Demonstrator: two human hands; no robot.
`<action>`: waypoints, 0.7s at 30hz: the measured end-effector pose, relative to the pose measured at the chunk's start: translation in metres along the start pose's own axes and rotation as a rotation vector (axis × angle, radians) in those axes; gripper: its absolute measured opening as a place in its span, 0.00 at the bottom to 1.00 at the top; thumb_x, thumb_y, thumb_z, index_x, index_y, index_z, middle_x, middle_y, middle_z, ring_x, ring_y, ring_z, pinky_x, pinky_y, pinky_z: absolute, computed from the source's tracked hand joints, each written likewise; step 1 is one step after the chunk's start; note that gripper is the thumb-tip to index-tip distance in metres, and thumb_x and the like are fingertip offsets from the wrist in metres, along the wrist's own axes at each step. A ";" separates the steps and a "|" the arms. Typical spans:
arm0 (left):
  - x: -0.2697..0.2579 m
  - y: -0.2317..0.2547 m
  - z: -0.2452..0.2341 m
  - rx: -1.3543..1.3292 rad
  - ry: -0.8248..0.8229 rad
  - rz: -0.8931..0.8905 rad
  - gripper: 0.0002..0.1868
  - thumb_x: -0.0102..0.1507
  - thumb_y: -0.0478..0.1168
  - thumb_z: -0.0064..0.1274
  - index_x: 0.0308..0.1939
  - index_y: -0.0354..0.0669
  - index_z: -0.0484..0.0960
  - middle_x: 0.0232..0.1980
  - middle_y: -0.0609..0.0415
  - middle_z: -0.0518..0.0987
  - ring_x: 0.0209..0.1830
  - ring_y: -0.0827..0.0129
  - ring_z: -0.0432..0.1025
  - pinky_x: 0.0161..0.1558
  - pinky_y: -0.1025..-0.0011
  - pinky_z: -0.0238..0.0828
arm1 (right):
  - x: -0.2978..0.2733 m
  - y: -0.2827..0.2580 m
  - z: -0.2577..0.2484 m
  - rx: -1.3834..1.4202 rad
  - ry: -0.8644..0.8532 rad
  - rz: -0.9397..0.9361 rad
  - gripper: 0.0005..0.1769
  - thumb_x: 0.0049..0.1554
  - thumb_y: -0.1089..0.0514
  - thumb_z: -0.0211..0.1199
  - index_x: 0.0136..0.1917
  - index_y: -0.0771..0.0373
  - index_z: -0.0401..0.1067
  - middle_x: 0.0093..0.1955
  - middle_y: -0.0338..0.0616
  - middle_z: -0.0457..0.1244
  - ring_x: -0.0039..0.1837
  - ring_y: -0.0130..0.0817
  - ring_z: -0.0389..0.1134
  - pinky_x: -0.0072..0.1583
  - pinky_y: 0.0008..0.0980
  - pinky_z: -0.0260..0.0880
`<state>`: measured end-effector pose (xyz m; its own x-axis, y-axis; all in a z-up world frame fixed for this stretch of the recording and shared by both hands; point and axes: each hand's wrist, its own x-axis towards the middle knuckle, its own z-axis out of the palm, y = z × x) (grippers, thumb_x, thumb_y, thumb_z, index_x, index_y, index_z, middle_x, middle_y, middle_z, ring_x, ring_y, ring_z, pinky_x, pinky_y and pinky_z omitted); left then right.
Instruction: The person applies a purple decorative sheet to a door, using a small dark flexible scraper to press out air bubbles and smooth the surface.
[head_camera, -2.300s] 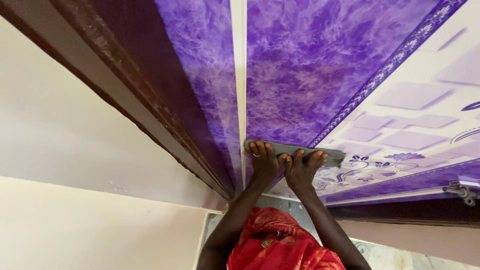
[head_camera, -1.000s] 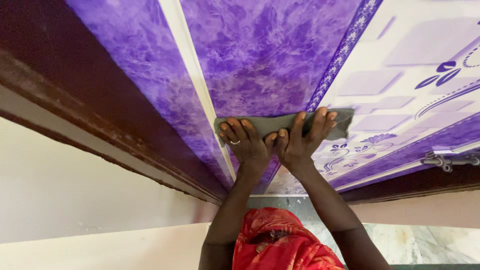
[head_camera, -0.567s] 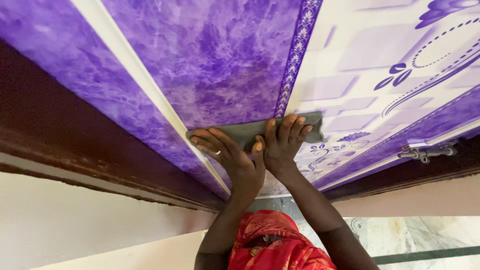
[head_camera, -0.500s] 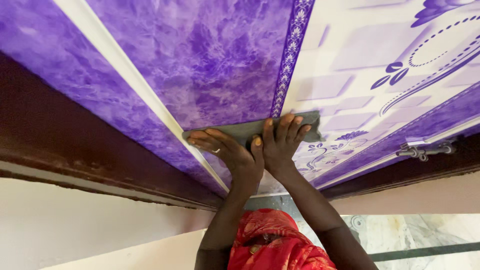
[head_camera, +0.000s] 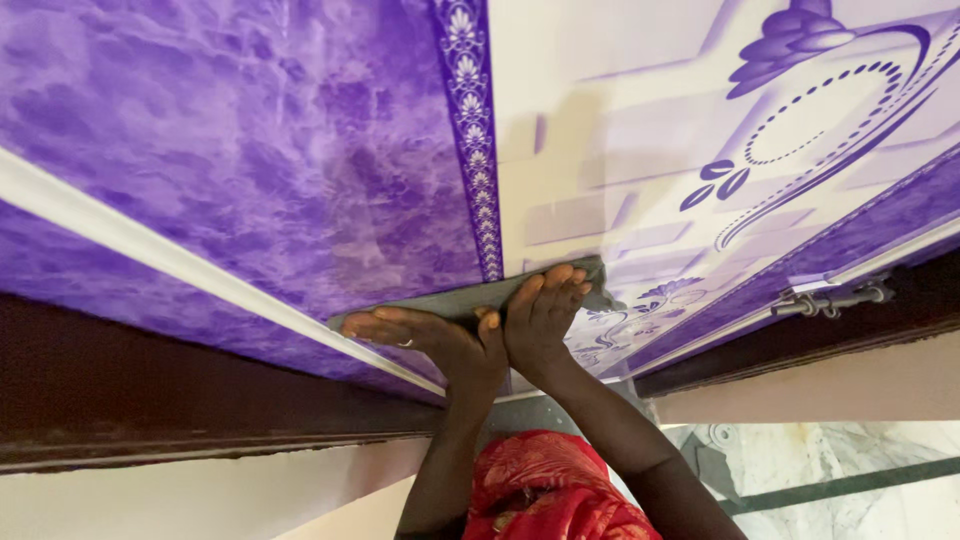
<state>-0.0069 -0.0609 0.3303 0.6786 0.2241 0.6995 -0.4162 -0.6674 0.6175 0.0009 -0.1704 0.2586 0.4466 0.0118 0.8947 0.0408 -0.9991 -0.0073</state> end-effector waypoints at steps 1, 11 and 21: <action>-0.002 0.002 0.003 0.000 -0.005 0.000 0.61 0.69 0.75 0.32 0.80 0.35 0.17 0.80 0.25 0.13 0.82 0.34 0.06 0.79 0.29 0.05 | -0.001 0.004 0.000 -0.001 -0.003 0.003 0.42 0.69 0.46 0.47 0.79 0.82 0.39 0.81 0.85 0.30 0.83 0.81 0.26 0.79 0.75 0.25; -0.024 0.045 0.036 0.016 -0.018 0.072 0.58 0.70 0.72 0.34 0.81 0.40 0.18 0.80 0.30 0.10 0.81 0.33 0.07 0.75 0.27 0.06 | -0.006 0.060 -0.017 -0.025 0.025 0.036 0.48 0.73 0.38 0.47 0.83 0.78 0.34 0.84 0.77 0.27 0.85 0.73 0.23 0.81 0.69 0.23; -0.066 0.112 0.106 0.025 -0.031 0.049 0.60 0.70 0.74 0.32 0.80 0.34 0.17 0.79 0.26 0.11 0.80 0.27 0.07 0.75 0.24 0.07 | -0.035 0.165 -0.027 -0.033 0.015 0.114 0.49 0.68 0.38 0.46 0.81 0.80 0.34 0.83 0.80 0.29 0.84 0.78 0.26 0.79 0.75 0.27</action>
<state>-0.0342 -0.2259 0.3147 0.6765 0.1684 0.7170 -0.4348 -0.6944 0.5734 -0.0316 -0.3370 0.2382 0.4335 -0.1024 0.8953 -0.0386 -0.9947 -0.0951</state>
